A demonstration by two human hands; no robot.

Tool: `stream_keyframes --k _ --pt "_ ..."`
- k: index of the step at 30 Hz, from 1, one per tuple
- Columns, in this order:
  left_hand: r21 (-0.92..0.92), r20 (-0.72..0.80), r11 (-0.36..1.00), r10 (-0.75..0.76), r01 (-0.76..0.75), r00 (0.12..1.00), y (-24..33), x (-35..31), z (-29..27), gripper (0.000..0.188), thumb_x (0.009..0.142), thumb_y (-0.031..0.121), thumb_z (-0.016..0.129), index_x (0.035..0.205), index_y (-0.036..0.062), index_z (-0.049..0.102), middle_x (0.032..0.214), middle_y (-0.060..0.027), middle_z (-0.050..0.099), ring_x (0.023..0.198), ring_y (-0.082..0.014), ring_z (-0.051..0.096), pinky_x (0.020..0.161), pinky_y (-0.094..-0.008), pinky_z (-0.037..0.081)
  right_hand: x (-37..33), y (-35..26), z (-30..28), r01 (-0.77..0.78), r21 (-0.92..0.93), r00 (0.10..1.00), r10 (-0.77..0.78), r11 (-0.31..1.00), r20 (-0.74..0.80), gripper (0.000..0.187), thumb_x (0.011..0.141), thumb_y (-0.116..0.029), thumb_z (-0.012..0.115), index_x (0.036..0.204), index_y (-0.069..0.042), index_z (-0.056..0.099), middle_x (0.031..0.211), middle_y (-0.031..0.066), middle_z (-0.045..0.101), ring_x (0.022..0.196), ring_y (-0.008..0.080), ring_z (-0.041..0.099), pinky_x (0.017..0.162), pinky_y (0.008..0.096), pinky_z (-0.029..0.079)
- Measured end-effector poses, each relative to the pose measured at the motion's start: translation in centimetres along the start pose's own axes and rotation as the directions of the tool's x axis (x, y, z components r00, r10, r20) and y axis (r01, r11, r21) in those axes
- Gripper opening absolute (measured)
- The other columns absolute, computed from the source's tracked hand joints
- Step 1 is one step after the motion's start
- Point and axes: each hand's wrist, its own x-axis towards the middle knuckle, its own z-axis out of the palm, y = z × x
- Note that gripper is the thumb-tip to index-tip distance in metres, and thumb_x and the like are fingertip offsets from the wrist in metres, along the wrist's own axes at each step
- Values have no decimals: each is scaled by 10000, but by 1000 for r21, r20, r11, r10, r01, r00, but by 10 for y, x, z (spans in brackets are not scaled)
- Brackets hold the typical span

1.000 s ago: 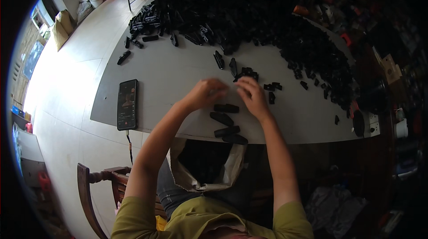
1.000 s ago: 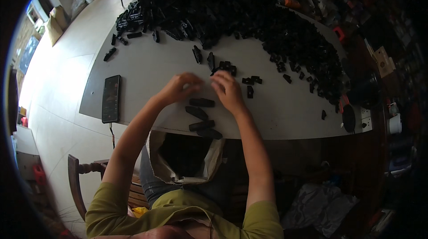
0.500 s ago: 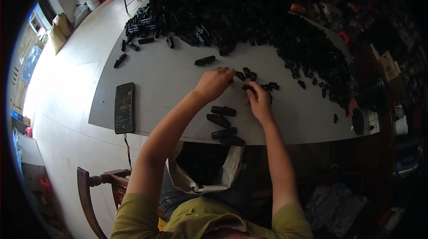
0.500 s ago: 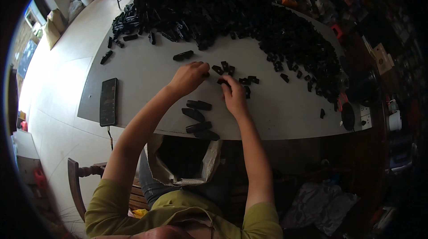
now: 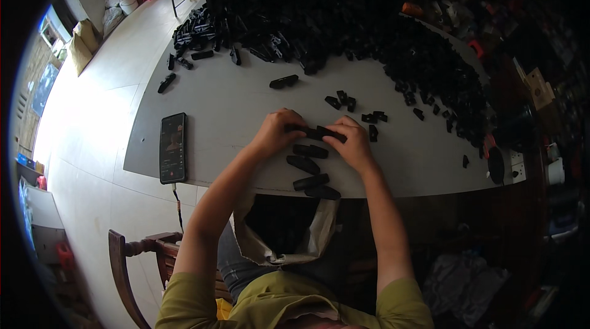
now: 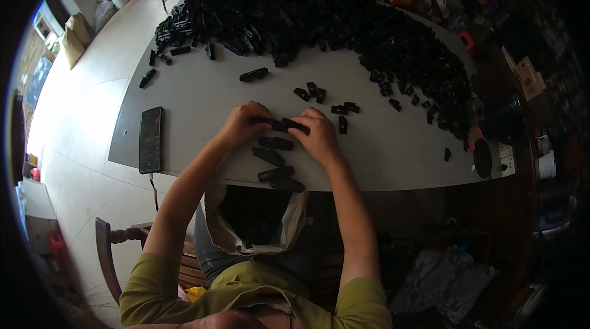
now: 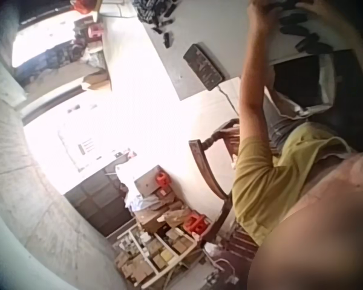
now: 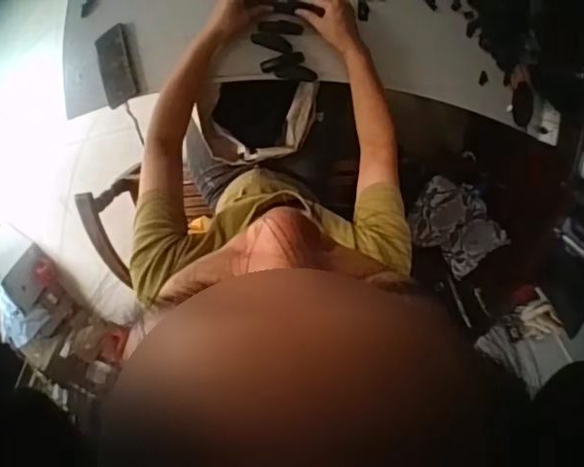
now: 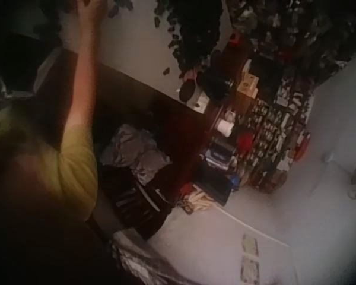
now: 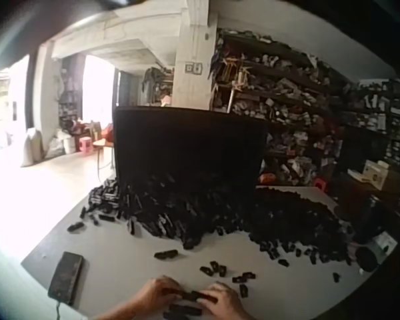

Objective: Sorting black plastic components and placing them into a white bag.

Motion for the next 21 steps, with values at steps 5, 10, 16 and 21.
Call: stream_keyframes --k 5,10,16,21 --pt "-51 22 999 -13 14 1000 -6 0 2 237 675 23 754 906 33 705 924 -92 675 856 -252 622 774 -335 508 1 0 -11 1 -34 996 2 999 87 295 676 -44 794 956 -4 709 744 48 575 658 136 534 579 279 423" --pt "-50 23 999 13 -12 1000 -5 0 1 233 644 29 767 869 34 706 901 -99 679 842 -261 627 765 -352 509 -7 -4 -12 -199 49 973 191 979 130 271 689 -123 790 935 -34 719 685 68 557 658 213 546 601 327 427" --pt "-67 102 998 14 -7 995 -8 2 -5 197 690 78 758 878 48 707 924 -90 677 904 -280 614 840 -358 492 9 -5 2 28 -36 981 -21 999 195 264 754 -200 767 959 -39 725 698 66 566 666 178 556 604 298 447" --pt "575 -305 817 249 -30 919 -19 38 -23 303 769 110 696 1067 84 645 970 -108 663 976 -297 593 953 -411 425 50 6 4 -72 -292 997 58 954 -54 363 812 -227 725 1094 -10 652 796 81 592 722 219 603 670 325 488"
